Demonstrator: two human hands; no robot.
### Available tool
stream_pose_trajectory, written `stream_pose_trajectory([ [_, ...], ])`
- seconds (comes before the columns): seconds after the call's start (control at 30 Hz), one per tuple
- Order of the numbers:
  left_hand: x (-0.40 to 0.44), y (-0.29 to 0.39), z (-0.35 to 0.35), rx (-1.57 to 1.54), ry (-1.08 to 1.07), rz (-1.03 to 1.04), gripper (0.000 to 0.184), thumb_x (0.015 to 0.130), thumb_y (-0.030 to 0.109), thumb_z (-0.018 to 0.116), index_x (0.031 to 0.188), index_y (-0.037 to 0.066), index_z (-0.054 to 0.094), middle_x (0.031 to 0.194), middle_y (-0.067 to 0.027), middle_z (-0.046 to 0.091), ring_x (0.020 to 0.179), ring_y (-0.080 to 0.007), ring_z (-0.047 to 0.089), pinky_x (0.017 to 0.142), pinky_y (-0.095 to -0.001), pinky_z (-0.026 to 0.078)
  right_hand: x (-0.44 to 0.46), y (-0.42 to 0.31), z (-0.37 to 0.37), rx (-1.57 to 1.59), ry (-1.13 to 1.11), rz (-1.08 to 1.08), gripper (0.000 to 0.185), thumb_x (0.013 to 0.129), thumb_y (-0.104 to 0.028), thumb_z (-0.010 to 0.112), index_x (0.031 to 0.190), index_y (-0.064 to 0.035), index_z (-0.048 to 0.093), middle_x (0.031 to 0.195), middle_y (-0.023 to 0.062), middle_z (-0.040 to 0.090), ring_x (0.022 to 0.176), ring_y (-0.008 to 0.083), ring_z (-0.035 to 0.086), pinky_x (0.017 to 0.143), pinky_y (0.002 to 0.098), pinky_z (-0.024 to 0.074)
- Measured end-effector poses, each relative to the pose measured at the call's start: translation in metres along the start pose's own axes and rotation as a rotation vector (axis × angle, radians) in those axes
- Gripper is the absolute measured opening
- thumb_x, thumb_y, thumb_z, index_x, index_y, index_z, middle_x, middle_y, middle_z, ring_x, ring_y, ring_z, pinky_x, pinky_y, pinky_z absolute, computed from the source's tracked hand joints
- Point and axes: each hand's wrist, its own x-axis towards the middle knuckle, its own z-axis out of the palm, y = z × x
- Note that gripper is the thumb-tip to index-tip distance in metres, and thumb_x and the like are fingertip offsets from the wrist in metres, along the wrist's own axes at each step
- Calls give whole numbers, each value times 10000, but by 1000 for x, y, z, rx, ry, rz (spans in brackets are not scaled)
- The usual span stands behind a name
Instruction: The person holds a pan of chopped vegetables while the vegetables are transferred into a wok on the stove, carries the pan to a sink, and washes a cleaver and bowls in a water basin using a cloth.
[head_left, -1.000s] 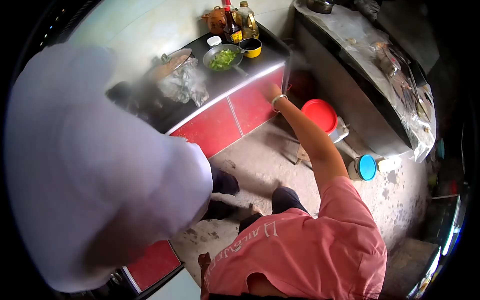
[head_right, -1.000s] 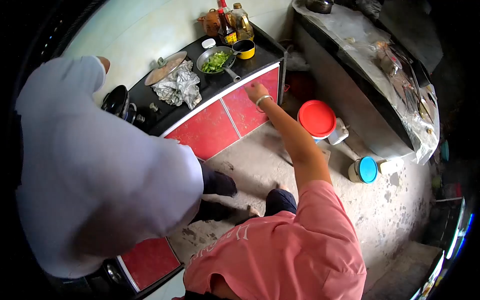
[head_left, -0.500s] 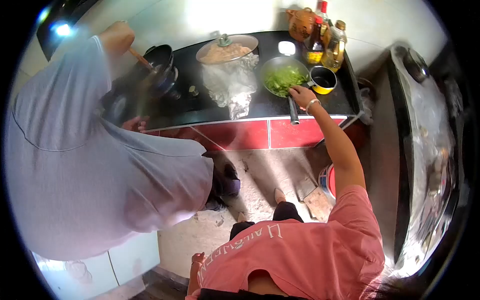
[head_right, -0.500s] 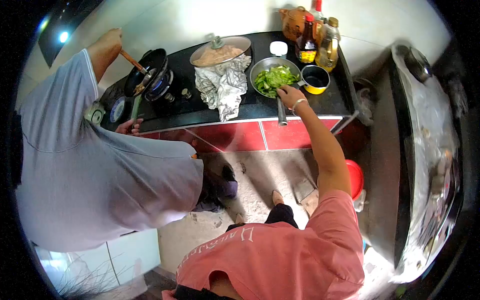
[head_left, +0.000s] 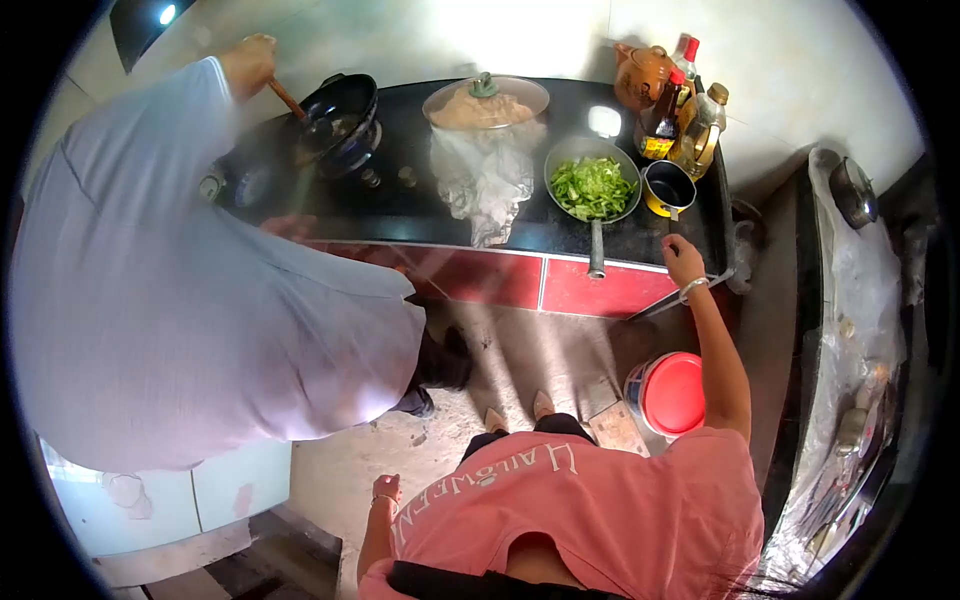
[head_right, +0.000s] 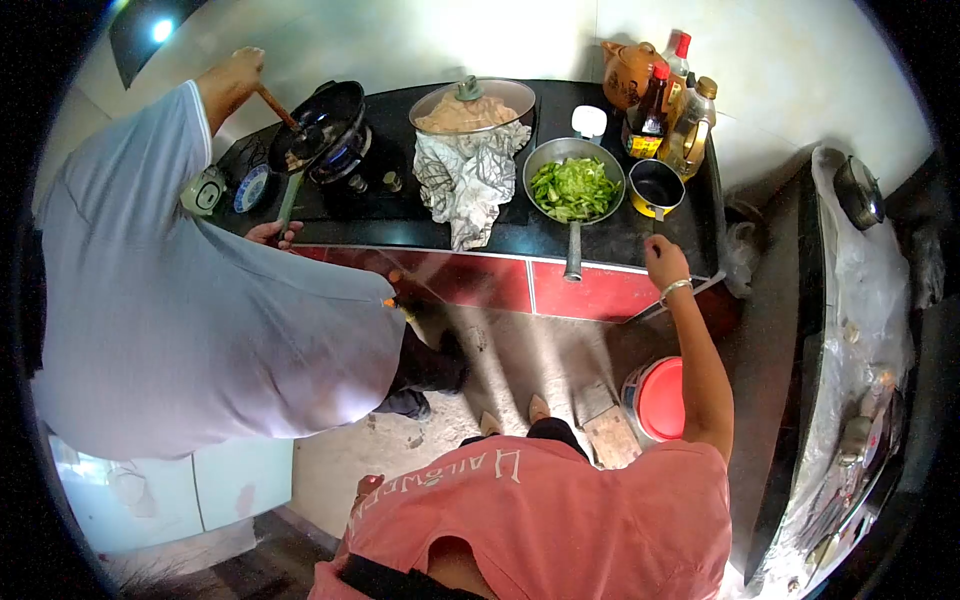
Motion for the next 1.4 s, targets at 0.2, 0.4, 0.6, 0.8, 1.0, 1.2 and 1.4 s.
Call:
stream_pose_trajectory([
  [0.2, -6, 23, 0, 43, -26, 27, 243, 799, 267, 571, 796, 24, 568, 545, -69, 529, 416, -167, 514, 360, -296, 405, -15, -5, -25, -74, 102, 42, 216, 785, -164, 546, 990, -110, 585, 943, 172, 525, 890, 317, 526, 798, 356, 426],
  [0.4, -16, 35, 2, 73, -47, 38, 244, 800, 266, 571, 806, 23, 567, 549, -66, 533, 419, -164, 514, 364, -295, 404, -32, -20, -30, -387, 415, -212, 235, 760, -146, 581, 994, -118, 585, 1054, 161, 486, 983, 348, 473, 835, 407, 401],
  [0.6, -27, 44, 3, 94, -57, 48, 245, 800, 266, 571, 815, 21, 567, 554, -64, 537, 421, -161, 515, 368, -293, 403, -39, -44, -1, 118, 242, -148, 184, 801, -194, 558, 892, -37, 594, 949, 125, 561, 829, 286, 560, 734, 361, 442],
  [0.8, -41, 53, 3, 118, -61, 62, 247, 801, 266, 571, 825, 20, 566, 558, -62, 541, 424, -158, 515, 371, -292, 402, -14, -56, 41, 830, -263, 465, 411, 840, -371, 503, 1072, -33, 475, 953, 146, 557, 732, 228, 617, 578, 313, 502],
  [1.0, -69, 69, -3, 146, -73, 86, 249, 801, 266, 571, 835, 19, 565, 562, -60, 545, 427, -155, 516, 375, -290, 401, -5, -59, 59, 1225, -472, 597, 444, 834, -348, 523, 1159, -84, 375, 967, 168, 541, 694, 247, 583, 607, 348, 505],
  [1.2, -91, 72, -5, 137, -51, 62, 243, 800, 261, 573, 825, 20, 564, 554, -56, 540, 412, -152, 504, 369, -287, 399, 2, -56, 75, 1276, -501, 578, 311, 857, -297, 495, 1055, -61, 447, 873, 132, 549, 727, 220, 565, 636, 346, 501],
  [1.4, -21, -5, 21, -111, -12, -10, 245, 798, 254, 563, 793, 9, 565, 548, -62, 540, 418, -157, 518, 367, -284, 415, 6, -58, 91, 1453, -612, 521, 314, 859, -319, 492, 1016, -48, 466, 864, 123, 540, 724, 236, 567, 655, 374, 511],
])
